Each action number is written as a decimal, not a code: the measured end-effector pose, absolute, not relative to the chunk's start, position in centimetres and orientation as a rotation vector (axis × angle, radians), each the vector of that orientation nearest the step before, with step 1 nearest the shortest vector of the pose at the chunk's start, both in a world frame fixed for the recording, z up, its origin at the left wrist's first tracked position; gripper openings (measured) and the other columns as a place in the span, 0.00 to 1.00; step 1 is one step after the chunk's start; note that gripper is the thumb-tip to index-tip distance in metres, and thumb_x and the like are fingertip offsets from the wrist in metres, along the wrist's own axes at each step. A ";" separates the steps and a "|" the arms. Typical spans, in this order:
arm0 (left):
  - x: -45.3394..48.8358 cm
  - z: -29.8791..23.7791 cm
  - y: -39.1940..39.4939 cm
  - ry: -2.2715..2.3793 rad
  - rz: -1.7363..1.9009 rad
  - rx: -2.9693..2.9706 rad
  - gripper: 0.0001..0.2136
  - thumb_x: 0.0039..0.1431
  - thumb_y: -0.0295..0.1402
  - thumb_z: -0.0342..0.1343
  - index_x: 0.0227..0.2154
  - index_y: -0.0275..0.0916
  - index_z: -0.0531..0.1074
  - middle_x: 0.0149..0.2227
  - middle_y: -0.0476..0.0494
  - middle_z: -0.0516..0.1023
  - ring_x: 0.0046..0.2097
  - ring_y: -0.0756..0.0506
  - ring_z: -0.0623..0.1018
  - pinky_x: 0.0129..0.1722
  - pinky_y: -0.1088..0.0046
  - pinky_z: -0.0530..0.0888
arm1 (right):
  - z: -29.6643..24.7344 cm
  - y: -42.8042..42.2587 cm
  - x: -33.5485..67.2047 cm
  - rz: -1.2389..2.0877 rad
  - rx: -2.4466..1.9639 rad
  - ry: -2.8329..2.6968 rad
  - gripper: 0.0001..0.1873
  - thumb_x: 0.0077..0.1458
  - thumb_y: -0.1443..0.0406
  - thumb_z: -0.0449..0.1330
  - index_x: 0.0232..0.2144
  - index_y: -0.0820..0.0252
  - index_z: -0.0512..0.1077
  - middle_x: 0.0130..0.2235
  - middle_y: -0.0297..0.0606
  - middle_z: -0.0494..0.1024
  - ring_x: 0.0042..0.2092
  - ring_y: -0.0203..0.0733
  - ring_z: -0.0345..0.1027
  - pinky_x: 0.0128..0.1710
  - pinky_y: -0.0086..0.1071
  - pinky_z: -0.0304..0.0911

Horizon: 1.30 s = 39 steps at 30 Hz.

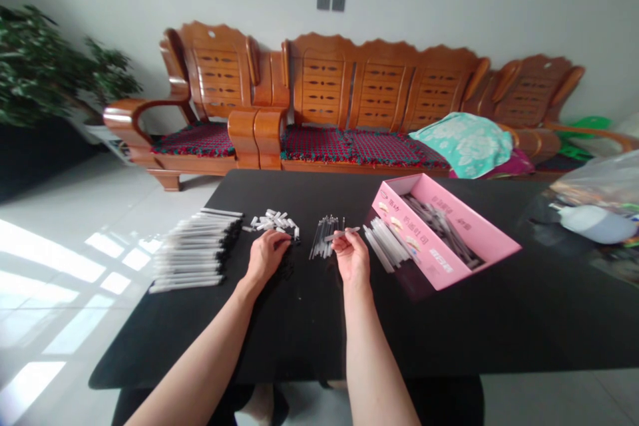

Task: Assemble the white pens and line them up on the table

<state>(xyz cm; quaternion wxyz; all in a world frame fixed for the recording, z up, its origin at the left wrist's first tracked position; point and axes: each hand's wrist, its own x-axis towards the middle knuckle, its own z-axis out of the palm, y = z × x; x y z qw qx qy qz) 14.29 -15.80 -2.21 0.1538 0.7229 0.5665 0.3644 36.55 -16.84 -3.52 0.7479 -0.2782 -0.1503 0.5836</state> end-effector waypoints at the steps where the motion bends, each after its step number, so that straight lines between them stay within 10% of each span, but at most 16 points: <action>1: 14.5 -2.3 -15.9 1.630 0.985 2.103 0.06 0.57 0.29 0.58 0.36 0.42 0.79 0.37 0.46 0.79 0.37 0.46 0.77 0.38 0.73 0.71 | -3.5 -16.8 36.5 1.277 -0.611 -0.336 0.04 0.49 0.72 0.63 0.30 0.65 0.77 0.28 0.43 0.83 0.25 0.36 0.77 0.26 0.26 0.75; 39: 17.0 -2.1 -16.6 0.906 1.138 1.254 0.11 0.48 0.35 0.65 0.31 0.33 0.74 0.23 0.48 0.75 0.23 0.52 0.73 0.24 0.78 0.70 | -2.3 -17.4 34.4 1.237 -0.788 -0.657 0.15 0.43 0.66 0.71 0.32 0.60 0.69 0.29 0.40 0.83 0.25 0.44 0.78 0.24 0.32 0.76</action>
